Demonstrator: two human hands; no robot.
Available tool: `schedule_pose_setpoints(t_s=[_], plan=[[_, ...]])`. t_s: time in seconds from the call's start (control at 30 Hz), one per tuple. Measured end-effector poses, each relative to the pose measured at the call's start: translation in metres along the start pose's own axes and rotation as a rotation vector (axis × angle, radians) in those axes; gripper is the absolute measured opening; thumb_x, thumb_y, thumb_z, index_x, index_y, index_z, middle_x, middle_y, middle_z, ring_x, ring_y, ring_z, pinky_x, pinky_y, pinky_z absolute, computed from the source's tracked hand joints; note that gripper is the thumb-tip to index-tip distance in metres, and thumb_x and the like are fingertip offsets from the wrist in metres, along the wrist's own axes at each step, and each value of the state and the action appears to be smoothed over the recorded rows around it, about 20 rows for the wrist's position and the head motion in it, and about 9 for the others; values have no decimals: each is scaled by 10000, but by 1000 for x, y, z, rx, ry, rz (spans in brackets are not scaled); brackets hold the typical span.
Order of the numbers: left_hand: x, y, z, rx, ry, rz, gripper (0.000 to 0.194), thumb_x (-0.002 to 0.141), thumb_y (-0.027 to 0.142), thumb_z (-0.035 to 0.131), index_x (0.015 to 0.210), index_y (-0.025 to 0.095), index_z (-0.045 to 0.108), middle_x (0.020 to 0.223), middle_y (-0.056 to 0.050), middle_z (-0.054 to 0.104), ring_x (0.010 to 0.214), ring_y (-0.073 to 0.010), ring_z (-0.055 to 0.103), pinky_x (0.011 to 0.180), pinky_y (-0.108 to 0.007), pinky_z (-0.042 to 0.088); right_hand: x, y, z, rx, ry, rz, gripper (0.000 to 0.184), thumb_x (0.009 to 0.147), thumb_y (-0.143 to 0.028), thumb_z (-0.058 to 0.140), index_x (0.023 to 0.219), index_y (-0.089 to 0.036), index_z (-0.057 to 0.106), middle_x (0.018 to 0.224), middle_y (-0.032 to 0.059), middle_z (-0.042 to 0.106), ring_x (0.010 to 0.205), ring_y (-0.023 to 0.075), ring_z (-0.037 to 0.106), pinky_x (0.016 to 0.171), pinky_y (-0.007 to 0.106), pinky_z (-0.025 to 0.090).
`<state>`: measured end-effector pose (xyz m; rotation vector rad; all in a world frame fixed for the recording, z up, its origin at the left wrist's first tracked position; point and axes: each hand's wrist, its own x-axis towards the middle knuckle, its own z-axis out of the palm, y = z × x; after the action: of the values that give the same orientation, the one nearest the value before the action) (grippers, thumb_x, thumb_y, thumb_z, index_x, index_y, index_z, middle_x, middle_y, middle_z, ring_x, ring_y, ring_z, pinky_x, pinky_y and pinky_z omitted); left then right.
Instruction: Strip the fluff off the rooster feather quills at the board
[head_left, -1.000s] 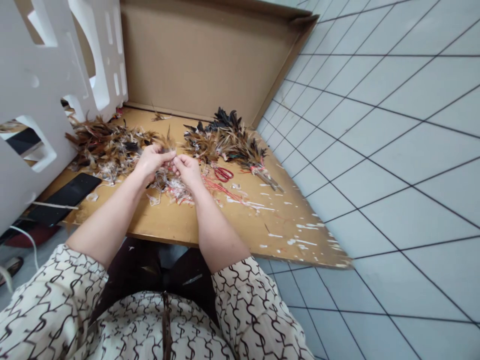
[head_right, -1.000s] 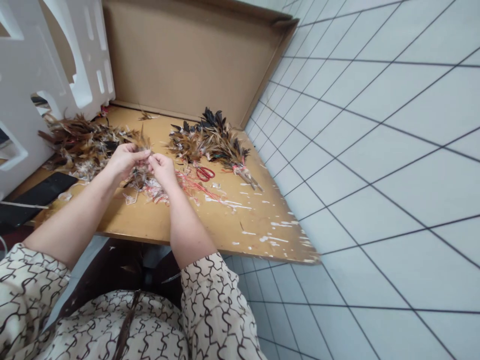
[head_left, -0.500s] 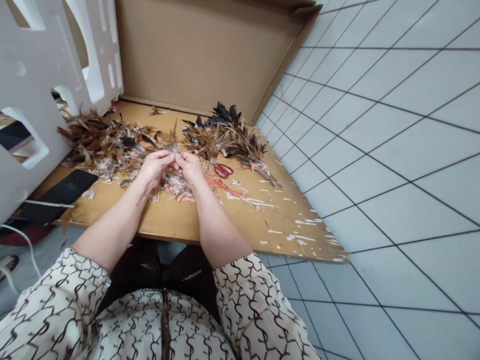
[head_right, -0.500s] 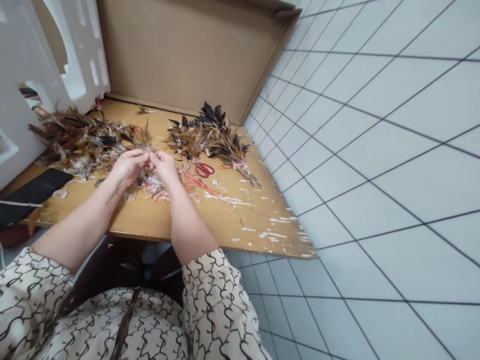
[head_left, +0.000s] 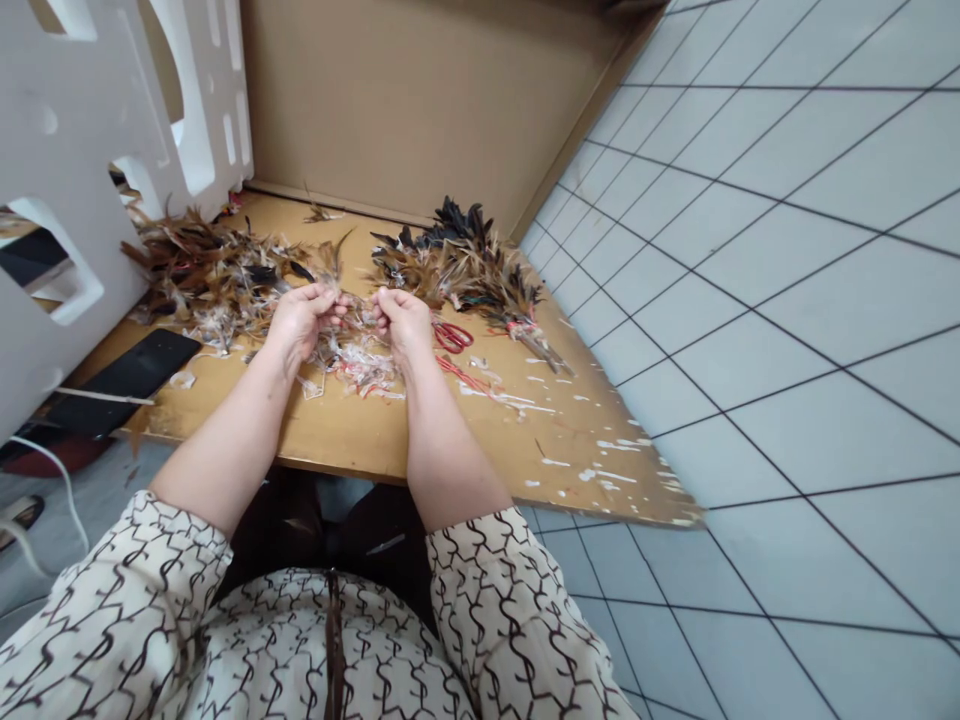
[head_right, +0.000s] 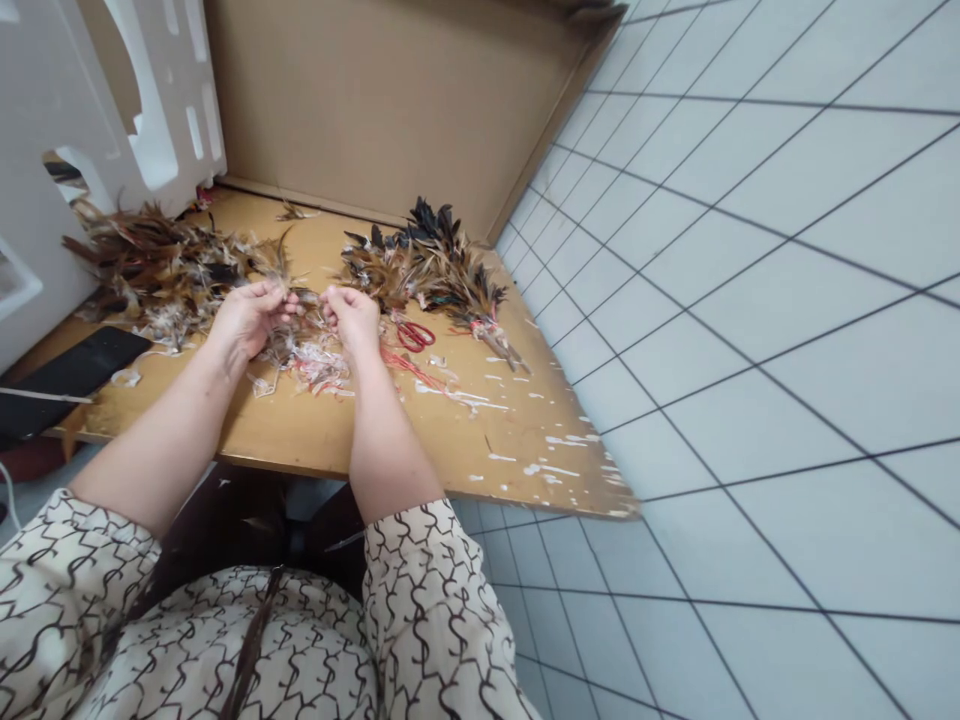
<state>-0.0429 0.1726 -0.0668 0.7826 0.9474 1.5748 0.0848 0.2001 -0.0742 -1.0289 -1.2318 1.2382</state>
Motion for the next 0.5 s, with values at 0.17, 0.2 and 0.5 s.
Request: schedule_pose_setpoints(t_s=[0.17,0.2,0.5], plan=[[2,2,-2,4,87,-28,149,636,54,592,529,132,523,450,28,531,380,-41,439,381,-140,353,7,4,-5,-226,161,-119,104,702,-178,575,602,-168,550,541,-52,522,534,73,474,593,212,421],[3,1,-2,3,100,-32,147,634,53,592,534,133,522,448,29,526,380,-39,433,378,-137,349,7,5,-4,-318,150,-130,93,685,-154,579,596,-169,554,558,-45,536,566,84,495,636,229,434],[9,-6,-6,33,96,-70,164,600,94,657,543,138,510,470,33,518,396,-44,442,396,-155,369,1,20,5,-899,-43,-176,225,624,-140,663,490,-205,494,609,31,544,786,196,554,751,312,408]])
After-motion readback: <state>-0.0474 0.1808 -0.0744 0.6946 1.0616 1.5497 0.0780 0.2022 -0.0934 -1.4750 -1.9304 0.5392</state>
